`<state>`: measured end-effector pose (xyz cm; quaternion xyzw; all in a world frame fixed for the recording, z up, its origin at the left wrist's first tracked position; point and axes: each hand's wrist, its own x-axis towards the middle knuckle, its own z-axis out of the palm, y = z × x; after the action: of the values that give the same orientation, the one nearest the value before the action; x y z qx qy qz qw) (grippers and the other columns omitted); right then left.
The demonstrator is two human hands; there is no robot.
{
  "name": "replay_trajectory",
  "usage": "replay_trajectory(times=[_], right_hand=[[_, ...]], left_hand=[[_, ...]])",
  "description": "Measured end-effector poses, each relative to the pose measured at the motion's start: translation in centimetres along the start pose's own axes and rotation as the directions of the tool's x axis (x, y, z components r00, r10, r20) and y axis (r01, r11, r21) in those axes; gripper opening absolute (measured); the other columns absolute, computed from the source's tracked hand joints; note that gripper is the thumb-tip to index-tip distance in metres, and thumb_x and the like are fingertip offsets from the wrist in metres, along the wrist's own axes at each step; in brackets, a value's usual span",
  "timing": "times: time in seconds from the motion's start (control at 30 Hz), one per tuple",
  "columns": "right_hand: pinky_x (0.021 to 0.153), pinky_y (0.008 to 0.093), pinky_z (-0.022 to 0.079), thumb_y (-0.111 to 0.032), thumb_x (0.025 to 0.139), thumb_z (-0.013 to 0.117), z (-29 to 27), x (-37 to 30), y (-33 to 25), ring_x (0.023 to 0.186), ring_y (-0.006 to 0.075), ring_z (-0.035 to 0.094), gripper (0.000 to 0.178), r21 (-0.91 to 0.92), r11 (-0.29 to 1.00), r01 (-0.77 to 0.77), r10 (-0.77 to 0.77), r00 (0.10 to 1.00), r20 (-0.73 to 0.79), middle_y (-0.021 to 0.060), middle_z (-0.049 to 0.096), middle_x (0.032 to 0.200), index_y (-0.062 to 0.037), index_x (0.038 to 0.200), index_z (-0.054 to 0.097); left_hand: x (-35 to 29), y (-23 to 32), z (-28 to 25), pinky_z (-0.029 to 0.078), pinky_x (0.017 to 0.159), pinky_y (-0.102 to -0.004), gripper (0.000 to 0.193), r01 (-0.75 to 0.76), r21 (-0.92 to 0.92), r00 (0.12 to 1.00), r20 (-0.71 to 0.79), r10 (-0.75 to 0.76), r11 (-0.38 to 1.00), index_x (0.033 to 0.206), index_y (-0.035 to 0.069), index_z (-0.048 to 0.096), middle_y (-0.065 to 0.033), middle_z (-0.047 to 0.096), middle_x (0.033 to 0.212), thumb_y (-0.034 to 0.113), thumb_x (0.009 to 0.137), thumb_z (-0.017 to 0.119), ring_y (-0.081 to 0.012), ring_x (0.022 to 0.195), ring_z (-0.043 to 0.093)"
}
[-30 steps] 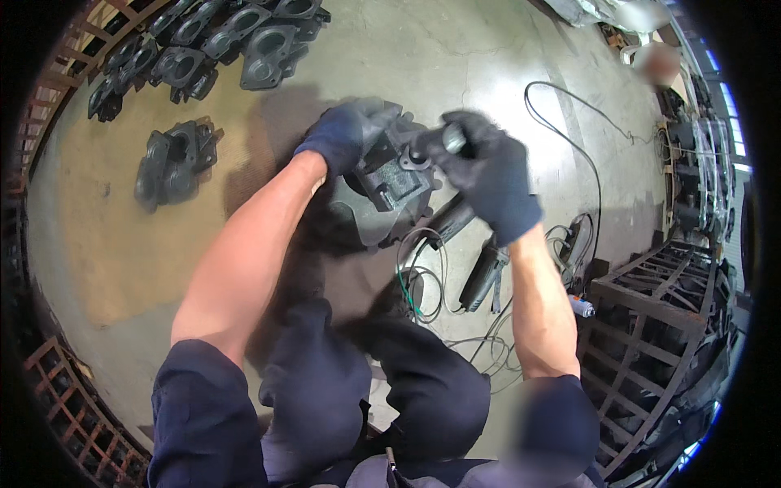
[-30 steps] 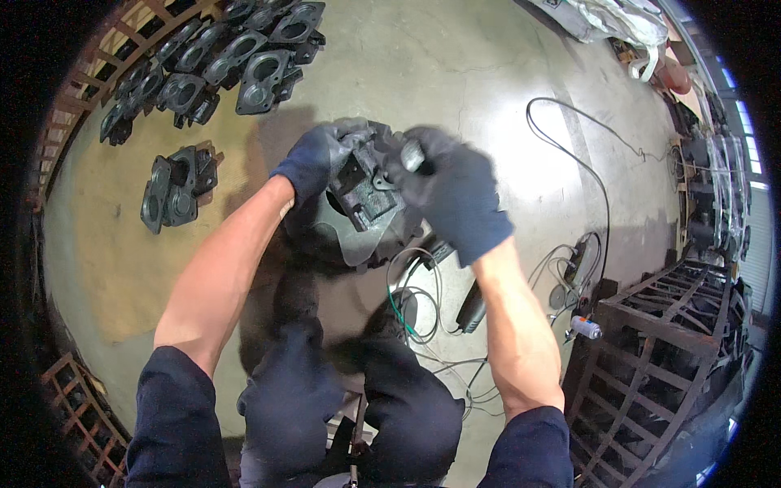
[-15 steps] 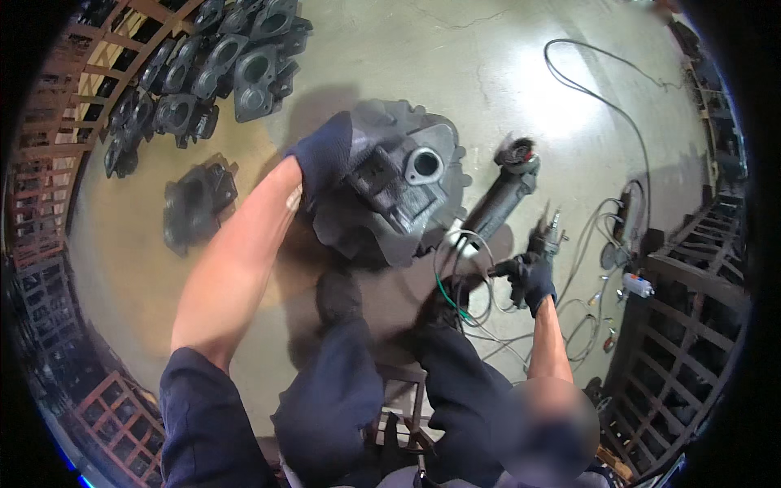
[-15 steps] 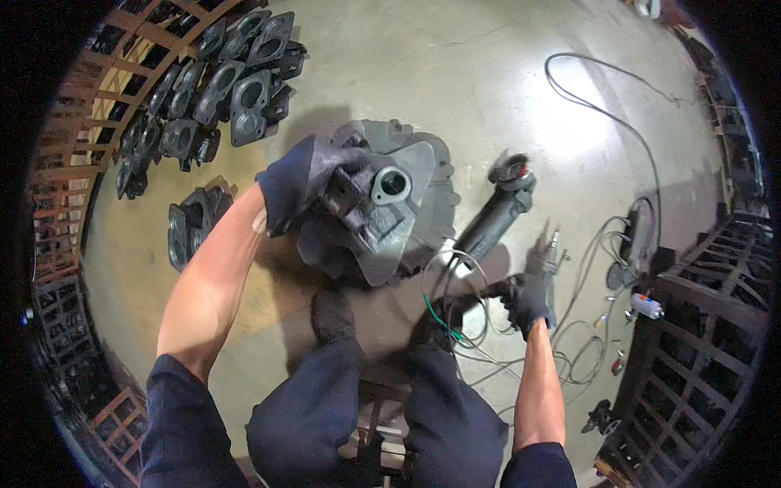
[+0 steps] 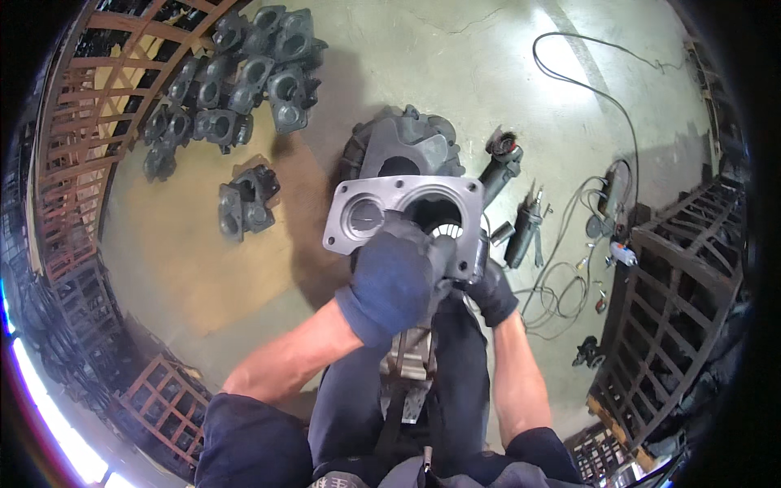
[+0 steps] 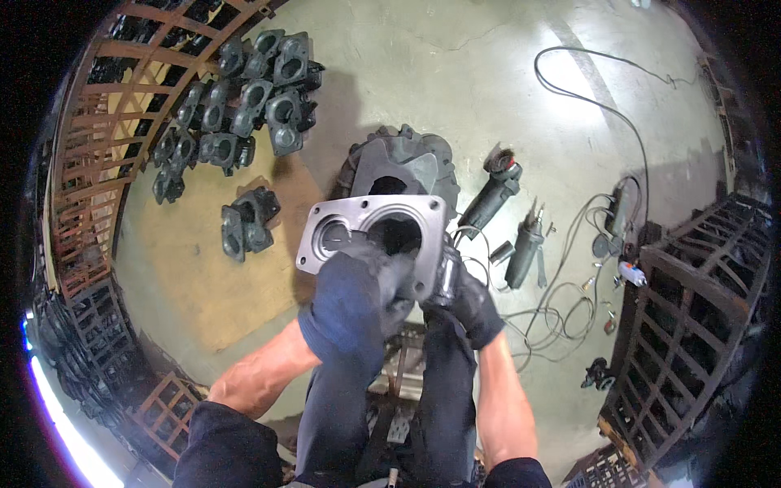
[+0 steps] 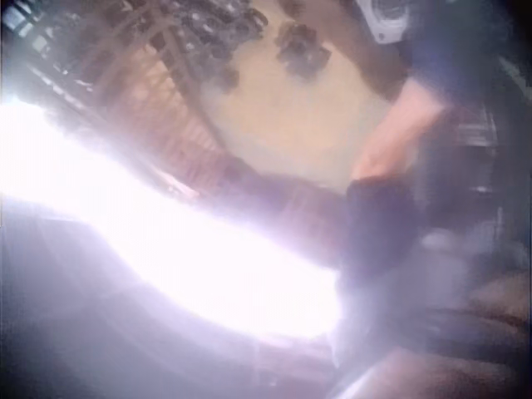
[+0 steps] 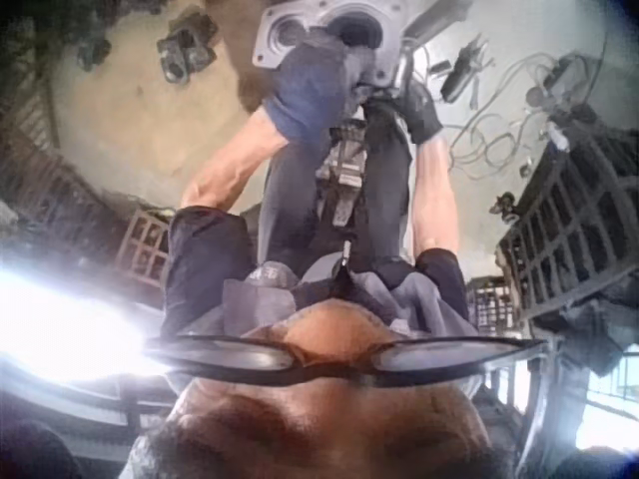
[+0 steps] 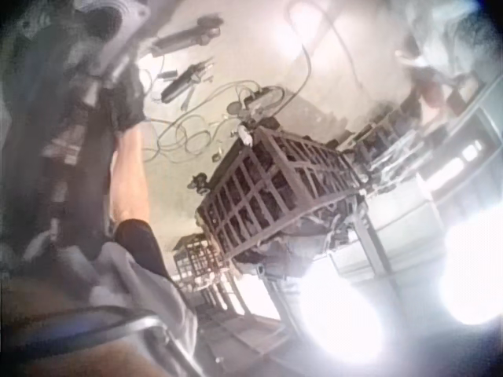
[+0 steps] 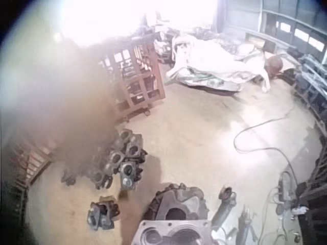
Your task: The person sits on the floor and uses a handheld angle grinder to smooth the surfaces of metal castings. They repeatedly pick up a casting, grind its exterior, inspect it, and place it on a cardboard sheet with other finished parts.
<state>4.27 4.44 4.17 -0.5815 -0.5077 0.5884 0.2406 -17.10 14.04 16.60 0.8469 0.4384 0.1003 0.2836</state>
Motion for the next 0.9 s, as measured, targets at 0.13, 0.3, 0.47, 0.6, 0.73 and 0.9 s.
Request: replay_trajectory(times=[0.13, 0.3, 0.47, 0.6, 0.73, 0.9], right_hand=[[0.085, 0.033, 0.054, -0.01, 0.081, 0.076, 3.8, -2.4, -11.9, 0.094, 0.016, 0.065, 0.034, 0.463, 0.885, 0.054, 0.077, 0.963, -0.258, 0.0059, 0.07, 0.105, -0.0043, 0.114, 0.066], [0.084, 0.0329, 0.054, -0.011, 0.081, 0.076, 2.9, -6.8, -24.0, 0.093, 0.0163, 0.064, 0.034, 0.493, 0.862, 0.119, 0.016, 0.965, -0.261, 0.006, 0.069, 0.104, -0.0039, 0.113, 0.066], [0.084, 0.0327, 0.053, -0.012, 0.081, 0.075, 0.2, -9.5, -32.0, 0.093, 0.0166, 0.064, 0.034, 0.415, 0.878, 0.238, -0.103, 0.942, -0.32, 0.006, 0.069, 0.104, -0.0035, 0.112, 0.066], [0.084, 0.0326, 0.053, -0.012, 0.081, 0.075, -0.3, -10.4, -36.5, 0.093, 0.0168, 0.064, 0.033, 0.389, 0.87, 0.302, -0.207, 0.941, -0.268, 0.0061, 0.069, 0.104, -0.0032, 0.112, 0.066], [0.084, 0.0324, 0.053, -0.012, 0.081, 0.075, 0.9, -10.2, -38.5, 0.093, 0.017, 0.064, 0.033, 0.422, 0.846, 0.327, -0.289, 0.945, -0.154, 0.0062, 0.069, 0.103, -0.0029, 0.111, 0.066], [0.084, 0.0323, 0.053, -0.013, 0.081, 0.075, 1.7, -10.3, -42.6, 0.093, 0.0173, 0.064, 0.033, 0.379, 0.847, 0.374, -0.392, 0.919, -0.031, 0.0062, 0.069, 0.103, -0.0025, 0.11, 0.066]], left_hand=[[-2.0, 6.9, -8.2, 0.054, 0.08, -0.0473, 0.032, -0.205, -0.071, 0.976, -0.087, 0.199, 0.976, 0.093, 0.001, 0.064, -0.0142, 0.062, 0.071, 0.02, 0.068, 0.072, -0.0338, 0.07, 0.063], [-5.8, 14.8, -18.3, 0.053, 0.09, -0.048, 0.023, -0.268, -0.022, 0.951, -0.169, 0.26, 0.963, 0.095, -0.002, 0.065, -0.0123, 0.061, 0.071, 0.012, 0.077, 0.06, -0.029, 0.072, 0.063], [-7.6, 20.4, -26.6, 0.05, 0.095, -0.0508, 0.028, -0.231, 0.031, 0.929, -0.292, 0.229, 0.973, 0.099, 0.0, 0.067, -0.0128, 0.066, 0.08, 0.016, 0.077, 0.061, -0.0297, 0.085, 0.065], [-9.8, 22.5, -32.4, 0.047, 0.097, -0.0529, 0.031, -0.139, 0.154, 0.929, -0.321, 0.183, 0.978, 0.108, 0.006, 0.068, -0.0123, 0.07, 0.101, 0.026, 0.084, 0.064, -0.0319, 0.099, 0.065], [-15.9, 23.0, -36.4, 0.047, 0.095, -0.0507, 0.043, 0.074, 0.069, 0.793, -0.609, -0.016, 0.995, 0.115, 0.006, 0.063, -0.0172, 0.066, 0.111, 0.042, 0.092, 0.062, -0.038, 0.113, 0.06], [-26.6, 22.8, -34.6, 0.046, 0.1, -0.0372, 0.025, 0.42, -0.422, 0.289, -0.777, -0.559, 0.803, 0.118, -0.002, 0.064, -0.0147, 0.067, 0.119, 0.006, 0.095, 0.058, -0.0255, 0.113, 0.062]])
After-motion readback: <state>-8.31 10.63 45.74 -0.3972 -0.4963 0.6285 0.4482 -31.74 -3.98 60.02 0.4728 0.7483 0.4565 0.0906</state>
